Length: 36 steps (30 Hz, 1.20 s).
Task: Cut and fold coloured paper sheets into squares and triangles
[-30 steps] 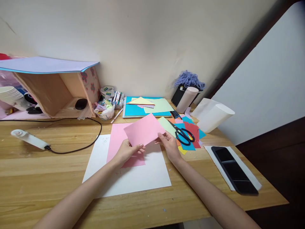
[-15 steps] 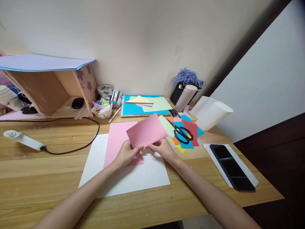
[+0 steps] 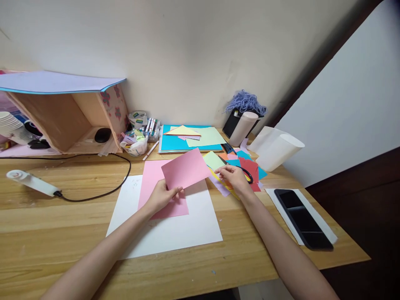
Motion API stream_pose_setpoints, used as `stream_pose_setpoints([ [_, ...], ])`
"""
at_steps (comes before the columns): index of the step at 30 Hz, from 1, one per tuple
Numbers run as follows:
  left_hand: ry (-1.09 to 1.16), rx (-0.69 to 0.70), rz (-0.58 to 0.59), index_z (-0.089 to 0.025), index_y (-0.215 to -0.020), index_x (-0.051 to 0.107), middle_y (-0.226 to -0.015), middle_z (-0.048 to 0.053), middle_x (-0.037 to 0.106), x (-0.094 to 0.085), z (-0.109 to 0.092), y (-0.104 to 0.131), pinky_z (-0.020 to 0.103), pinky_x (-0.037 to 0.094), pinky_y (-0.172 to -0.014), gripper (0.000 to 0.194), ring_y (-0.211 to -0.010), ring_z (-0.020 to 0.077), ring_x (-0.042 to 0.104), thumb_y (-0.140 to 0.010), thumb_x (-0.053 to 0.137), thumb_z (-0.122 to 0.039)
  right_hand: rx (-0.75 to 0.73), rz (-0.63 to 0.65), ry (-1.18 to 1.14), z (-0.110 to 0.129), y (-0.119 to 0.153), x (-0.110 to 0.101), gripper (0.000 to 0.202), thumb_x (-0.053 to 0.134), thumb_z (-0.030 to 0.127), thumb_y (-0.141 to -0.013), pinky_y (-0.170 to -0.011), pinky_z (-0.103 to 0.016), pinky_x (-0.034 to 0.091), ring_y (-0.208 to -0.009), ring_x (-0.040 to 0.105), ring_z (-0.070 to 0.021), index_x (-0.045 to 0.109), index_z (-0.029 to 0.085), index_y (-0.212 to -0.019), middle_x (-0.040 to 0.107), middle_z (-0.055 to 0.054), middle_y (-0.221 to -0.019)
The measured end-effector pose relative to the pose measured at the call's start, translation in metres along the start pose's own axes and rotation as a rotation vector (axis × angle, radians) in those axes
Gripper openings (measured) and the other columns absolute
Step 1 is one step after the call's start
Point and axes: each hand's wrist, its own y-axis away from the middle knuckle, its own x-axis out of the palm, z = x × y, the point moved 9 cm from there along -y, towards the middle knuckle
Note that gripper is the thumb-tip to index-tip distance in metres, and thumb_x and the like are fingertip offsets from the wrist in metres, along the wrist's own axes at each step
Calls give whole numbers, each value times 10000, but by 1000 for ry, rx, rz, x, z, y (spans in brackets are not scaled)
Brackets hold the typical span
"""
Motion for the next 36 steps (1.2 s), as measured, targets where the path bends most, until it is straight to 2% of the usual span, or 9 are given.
stream_pose_setpoints([
  [2,-2,-2,-5,-119,-699,612,-543,26,595,-1,-2,1,189,391,-403,237,-461,114,550,-722,576,-352,14,2,-89,0,1,1,204,591,347,-683,-531,-206,425,-580,533,-97,637,154,-730,632,-33,-756],
  [4,-1,7,5,-123,-700,587,-542,15,594,0,-4,3,189,384,-399,228,-437,104,528,-712,587,-350,75,119,-150,-2,5,18,274,588,401,-696,-549,-221,445,-594,564,-108,616,156,-816,643,-47,-782],
  [6,8,9,29,-122,-726,567,-537,5,586,2,-4,5,189,372,-395,232,-422,96,506,-707,591,-352,152,267,-120,-7,15,40,307,629,412,-668,-512,-218,433,-542,562,-111,591,149,-821,629,-28,-658],
  [8,27,11,49,-117,-758,560,-547,4,584,4,-4,5,193,370,-403,250,-431,98,504,-704,592,-359,176,352,-22,-9,23,55,294,678,401,-621,-419,-192,359,-434,493,-88,561,147,-711,563,17,-505],
  [11,78,34,28,-111,-788,573,-645,30,622,1,-5,5,215,421,-473,265,-524,122,552,-678,615,-349,117,308,93,-6,28,57,341,683,420,-607,-353,-188,227,-342,346,-54,473,160,-544,430,64,-382],
  [15,98,-2,72,-102,-766,609,-664,68,650,6,-3,5,224,439,-487,275,-560,144,580,-686,606,-365,42,194,73,0,28,51,322,676,432,-603,-391,-204,293,-422,415,-83,526,148,-593,513,25,-493],
  [21,-5,-24,30,-107,-649,625,-588,72,644,5,1,7,202,418,-418,254,-495,140,577,-687,588,-356,-48,279,119,8,36,62,294,635,413,-651,-500,-233,390,-582,519,-140,622,125,-707,609,-37,-680],
  [30,-74,47,-155,-123,-650,620,-564,34,639,-18,-3,3,199,387,-436,176,-491,133,565,-659,568,-291,-44,309,208,10,34,57,340,628,437,-638,-409,-208,260,-438,376,-79,494,153,-507,449,34,-472],
  [36,-27,25,-206,-129,-638,624,-562,34,637,-33,-1,-1,185,365,-418,144,-496,125,567,-637,572,-263,17,288,240,5,26,46,324,661,426,-598,-388,-208,279,-414,426,-93,528,151,-490,500,15,-450],
])
